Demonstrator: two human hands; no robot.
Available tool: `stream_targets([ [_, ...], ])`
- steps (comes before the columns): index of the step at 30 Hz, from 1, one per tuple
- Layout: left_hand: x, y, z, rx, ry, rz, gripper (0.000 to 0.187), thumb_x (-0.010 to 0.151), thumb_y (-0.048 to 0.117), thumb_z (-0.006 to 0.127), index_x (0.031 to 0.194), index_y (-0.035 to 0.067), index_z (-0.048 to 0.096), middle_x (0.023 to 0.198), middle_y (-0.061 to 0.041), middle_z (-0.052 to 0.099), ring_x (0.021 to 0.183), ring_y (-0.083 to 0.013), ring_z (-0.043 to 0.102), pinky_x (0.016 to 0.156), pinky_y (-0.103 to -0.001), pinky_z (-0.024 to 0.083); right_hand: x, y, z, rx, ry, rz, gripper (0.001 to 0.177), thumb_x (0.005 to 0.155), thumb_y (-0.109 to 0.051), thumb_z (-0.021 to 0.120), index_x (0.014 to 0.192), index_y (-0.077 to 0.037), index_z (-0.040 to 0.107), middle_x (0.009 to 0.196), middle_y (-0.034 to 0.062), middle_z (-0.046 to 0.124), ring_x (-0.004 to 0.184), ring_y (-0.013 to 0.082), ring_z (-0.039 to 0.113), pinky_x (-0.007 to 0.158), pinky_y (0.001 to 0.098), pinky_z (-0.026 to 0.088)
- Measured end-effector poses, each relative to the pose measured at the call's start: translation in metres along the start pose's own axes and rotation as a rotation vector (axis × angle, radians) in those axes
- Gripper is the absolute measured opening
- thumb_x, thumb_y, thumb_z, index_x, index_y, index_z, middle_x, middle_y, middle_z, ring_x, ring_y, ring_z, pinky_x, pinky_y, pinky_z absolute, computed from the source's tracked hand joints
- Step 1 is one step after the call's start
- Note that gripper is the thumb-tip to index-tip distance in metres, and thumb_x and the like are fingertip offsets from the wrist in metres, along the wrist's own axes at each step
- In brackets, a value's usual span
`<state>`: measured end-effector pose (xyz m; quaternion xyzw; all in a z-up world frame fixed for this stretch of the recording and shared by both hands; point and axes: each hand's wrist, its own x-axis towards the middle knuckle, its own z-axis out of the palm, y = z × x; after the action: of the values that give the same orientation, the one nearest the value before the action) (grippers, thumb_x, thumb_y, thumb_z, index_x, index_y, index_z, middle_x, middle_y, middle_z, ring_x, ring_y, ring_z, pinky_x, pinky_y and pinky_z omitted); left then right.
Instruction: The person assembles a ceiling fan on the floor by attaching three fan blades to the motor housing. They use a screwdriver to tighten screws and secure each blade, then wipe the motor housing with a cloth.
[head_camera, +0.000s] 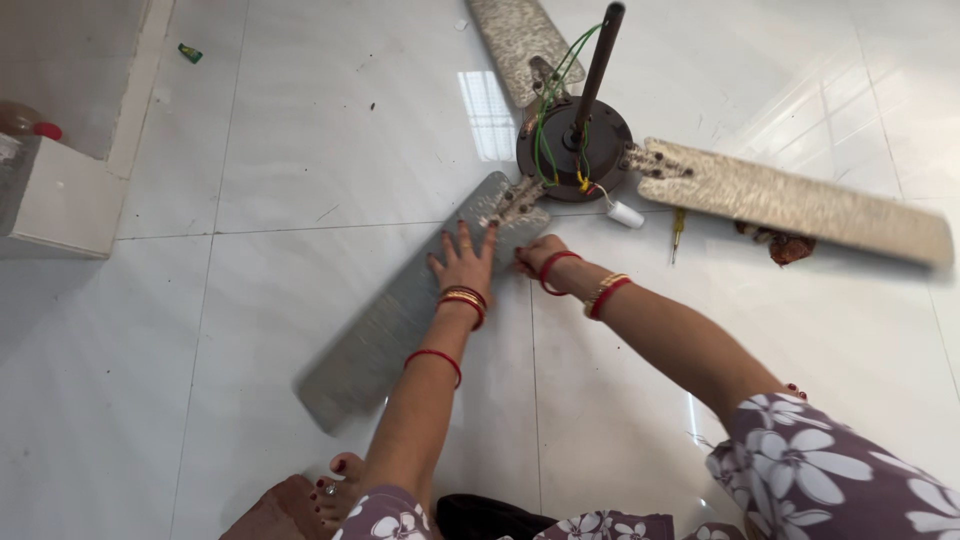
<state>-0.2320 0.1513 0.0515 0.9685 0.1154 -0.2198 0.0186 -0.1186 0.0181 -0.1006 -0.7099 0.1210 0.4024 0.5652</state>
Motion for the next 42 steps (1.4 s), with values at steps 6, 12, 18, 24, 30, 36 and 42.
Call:
stream_targets([
  [6,0.025,-0.027,-0.001,0.013,0.064,-0.053,0.096,0.088,0.010,0.072,0.164,0.023,0.013,0.167,-0.020,0.019,0.153,-0.0401,0.021,0.120,-0.067,0.022,-0.015,-0.046,0.002,-0.263,-0.177,-0.160,0.018,0.094,-0.009,0.065,0.112,-0.010,0.069,0.096,0.0013,0.077,0.073,0.0127,0.076,0.068,0.0271,0.063],
  [12,0.035,0.025,0.001,-0.053,0.037,0.036,0.091,0.087,0.006,0.067,0.164,0.017,0.019,0.166,-0.021,0.022,0.154,-0.0380,0.021,0.123,-0.065,0.019,-0.051,-0.078,-0.124,-0.571,0.567,-0.822,0.016,0.089,-0.007,0.070,0.103,-0.008,0.078,0.092,0.0129,0.076,0.081,0.0214,0.073,0.077,0.0365,0.059],
  [18,0.050,0.108,0.010,-0.129,0.037,0.205,0.087,0.086,0.008,0.065,0.160,0.013,0.021,0.166,-0.021,0.018,0.155,-0.0386,0.014,0.122,-0.066,0.013,-0.066,-0.072,-0.271,-0.762,0.794,-0.236,0.029,0.091,-0.012,0.067,0.120,-0.013,0.073,0.139,0.0215,0.050,0.117,0.0361,0.057,0.101,0.0453,0.051],
  [24,0.069,0.164,0.014,-0.176,0.101,0.330,0.081,0.085,0.005,0.064,0.158,0.012,0.028,0.162,-0.023,0.026,0.151,-0.0403,0.019,0.121,-0.064,0.019,-0.035,-0.032,-0.349,-1.044,0.649,0.165,0.059,0.102,-0.059,0.054,0.124,-0.007,0.071,0.143,0.0212,0.048,0.136,0.0407,0.038,0.110,0.0583,0.035],
  [30,0.087,0.175,0.005,-0.267,0.168,0.403,0.070,0.087,0.007,0.063,0.153,0.008,0.039,0.157,-0.021,0.037,0.144,-0.0365,0.035,0.116,-0.054,0.036,-0.047,-0.043,-0.367,-0.714,0.790,-0.106,0.048,0.098,-0.042,0.071,0.108,0.003,0.079,0.110,0.0267,0.076,0.099,0.0370,0.073,0.092,0.0484,0.059],
  [36,0.110,0.179,-0.017,-0.480,0.058,0.315,0.032,0.097,0.028,0.063,0.122,0.009,0.067,0.122,-0.016,0.072,0.109,-0.0314,0.070,0.094,-0.043,0.057,-0.100,-0.154,-0.311,0.084,0.328,-0.582,0.018,0.094,0.006,0.067,0.109,0.002,0.075,0.107,0.0160,0.075,0.091,0.0224,0.077,0.085,0.0331,0.067],
  [42,0.173,0.183,-0.024,-1.581,0.144,0.370,0.029,0.091,0.027,0.073,0.109,0.005,0.068,0.097,-0.015,0.076,0.084,-0.0263,0.078,0.079,-0.042,0.063,-0.118,-0.205,-0.236,0.030,-0.058,-0.608,0.029,0.095,0.005,0.063,0.122,0.007,0.072,0.105,0.0223,0.076,0.091,0.0297,0.078,0.087,0.0367,0.069],
])
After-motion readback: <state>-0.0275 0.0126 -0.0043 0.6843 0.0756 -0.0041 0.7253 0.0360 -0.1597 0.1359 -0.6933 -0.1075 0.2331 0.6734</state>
